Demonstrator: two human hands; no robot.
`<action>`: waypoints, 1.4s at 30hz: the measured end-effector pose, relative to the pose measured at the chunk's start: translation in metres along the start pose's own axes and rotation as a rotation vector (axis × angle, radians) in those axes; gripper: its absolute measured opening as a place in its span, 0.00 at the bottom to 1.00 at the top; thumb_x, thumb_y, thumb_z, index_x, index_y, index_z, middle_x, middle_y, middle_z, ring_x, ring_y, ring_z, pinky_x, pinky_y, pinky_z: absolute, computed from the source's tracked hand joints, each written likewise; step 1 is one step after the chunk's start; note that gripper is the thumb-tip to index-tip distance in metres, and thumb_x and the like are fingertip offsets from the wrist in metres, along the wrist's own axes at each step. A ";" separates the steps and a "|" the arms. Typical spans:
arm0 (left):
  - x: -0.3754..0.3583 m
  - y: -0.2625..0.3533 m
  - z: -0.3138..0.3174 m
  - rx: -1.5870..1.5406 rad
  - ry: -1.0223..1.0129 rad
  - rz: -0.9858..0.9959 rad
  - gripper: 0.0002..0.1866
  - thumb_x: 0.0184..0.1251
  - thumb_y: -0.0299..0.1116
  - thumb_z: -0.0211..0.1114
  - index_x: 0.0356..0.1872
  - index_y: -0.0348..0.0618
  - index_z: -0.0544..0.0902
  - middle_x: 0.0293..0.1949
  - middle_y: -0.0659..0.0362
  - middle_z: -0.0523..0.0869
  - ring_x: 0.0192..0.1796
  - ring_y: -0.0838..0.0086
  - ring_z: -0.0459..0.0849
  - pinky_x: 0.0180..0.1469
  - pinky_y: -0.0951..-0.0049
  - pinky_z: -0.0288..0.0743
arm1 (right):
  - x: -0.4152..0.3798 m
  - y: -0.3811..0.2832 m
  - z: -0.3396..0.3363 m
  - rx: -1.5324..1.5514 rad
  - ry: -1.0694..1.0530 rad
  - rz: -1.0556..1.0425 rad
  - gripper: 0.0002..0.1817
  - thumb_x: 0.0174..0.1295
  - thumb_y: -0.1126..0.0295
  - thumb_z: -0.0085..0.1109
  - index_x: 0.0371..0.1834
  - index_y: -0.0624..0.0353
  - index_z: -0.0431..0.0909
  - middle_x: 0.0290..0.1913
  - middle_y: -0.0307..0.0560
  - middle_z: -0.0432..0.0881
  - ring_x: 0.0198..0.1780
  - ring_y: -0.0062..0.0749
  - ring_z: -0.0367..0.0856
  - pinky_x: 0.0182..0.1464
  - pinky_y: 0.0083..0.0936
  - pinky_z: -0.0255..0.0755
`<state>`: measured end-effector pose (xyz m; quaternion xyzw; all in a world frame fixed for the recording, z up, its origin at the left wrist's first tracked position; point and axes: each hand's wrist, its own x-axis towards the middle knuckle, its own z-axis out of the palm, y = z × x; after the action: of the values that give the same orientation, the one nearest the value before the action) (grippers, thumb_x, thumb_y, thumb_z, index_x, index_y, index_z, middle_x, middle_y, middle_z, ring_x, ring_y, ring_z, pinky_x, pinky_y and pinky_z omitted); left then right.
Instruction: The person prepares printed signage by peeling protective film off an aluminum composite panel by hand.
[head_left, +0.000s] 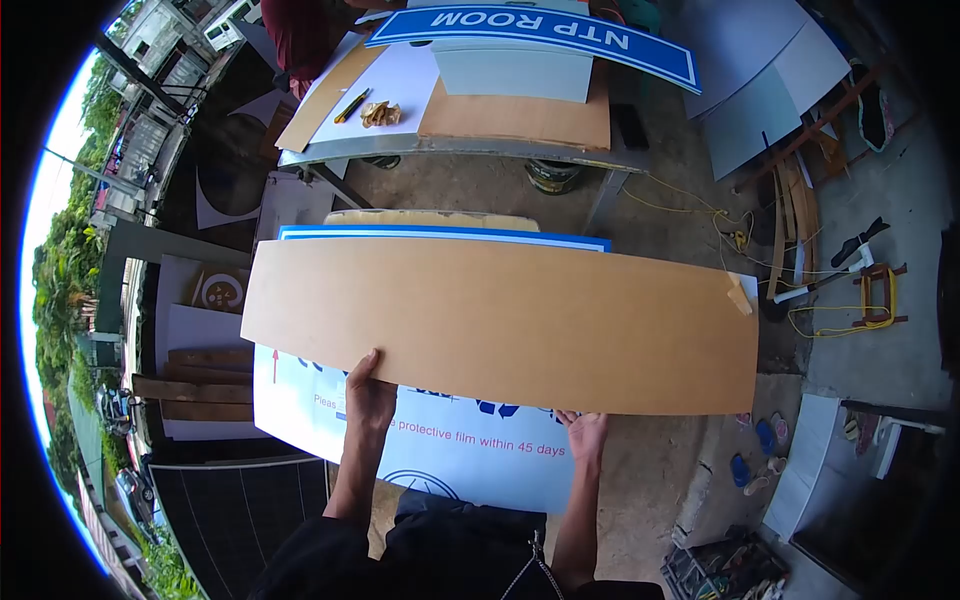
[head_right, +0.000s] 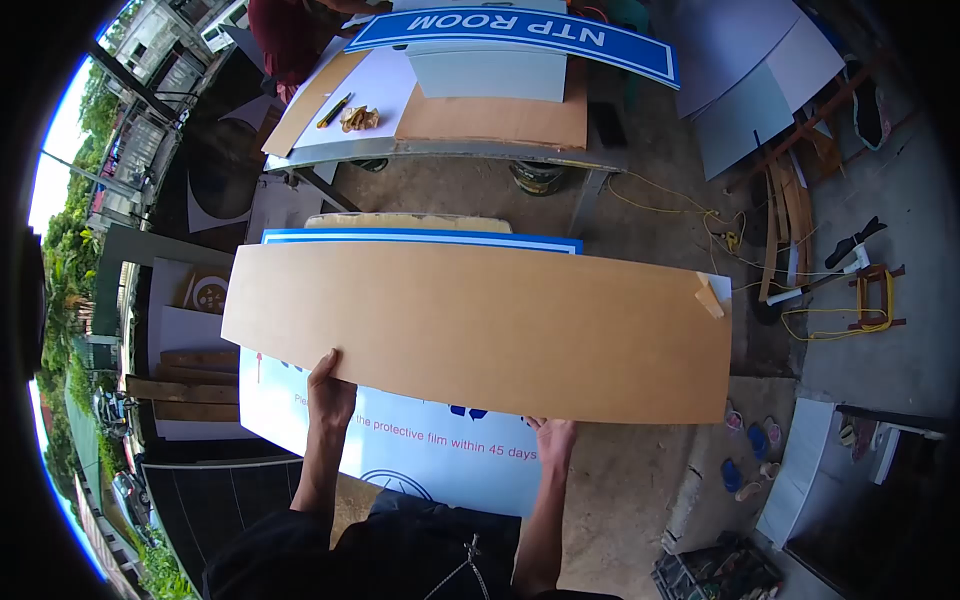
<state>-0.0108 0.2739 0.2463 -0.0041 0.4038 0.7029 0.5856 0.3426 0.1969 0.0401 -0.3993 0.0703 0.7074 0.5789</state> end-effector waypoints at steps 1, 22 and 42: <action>-0.020 0.009 -0.055 -0.031 0.032 -0.097 0.17 0.67 0.25 0.62 0.54 0.26 0.75 0.52 0.47 0.83 0.57 0.62 0.82 0.67 0.64 0.73 | -0.019 -0.016 -0.043 0.243 -0.033 -0.111 0.33 0.72 0.45 0.45 0.70 0.57 0.66 0.68 0.51 0.72 0.64 0.49 0.75 0.68 0.46 0.67; -0.001 0.017 -0.411 0.094 -0.027 -0.336 0.20 0.73 0.34 0.58 0.62 0.40 0.73 0.58 0.54 0.80 0.60 0.61 0.79 0.64 0.56 0.72 | -0.047 0.061 -0.068 -1.463 0.594 -0.640 0.35 0.49 0.69 0.71 0.65 0.62 0.74 0.58 0.62 0.80 0.59 0.51 0.80 0.60 0.32 0.72; -0.023 -0.071 -0.302 1.277 0.106 -0.316 0.10 0.69 0.33 0.59 0.37 0.34 0.81 0.29 0.54 0.86 0.31 0.71 0.85 0.33 0.72 0.79 | 0.028 0.022 -0.017 -1.767 0.450 -0.977 0.25 0.54 0.64 0.71 0.55 0.60 0.79 0.53 0.52 0.75 0.57 0.52 0.72 0.58 0.45 0.70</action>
<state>-0.0864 0.0814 0.0136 0.2502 0.7643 0.2297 0.5482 0.3316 0.2015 0.0031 -0.7900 -0.5372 0.1034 0.2768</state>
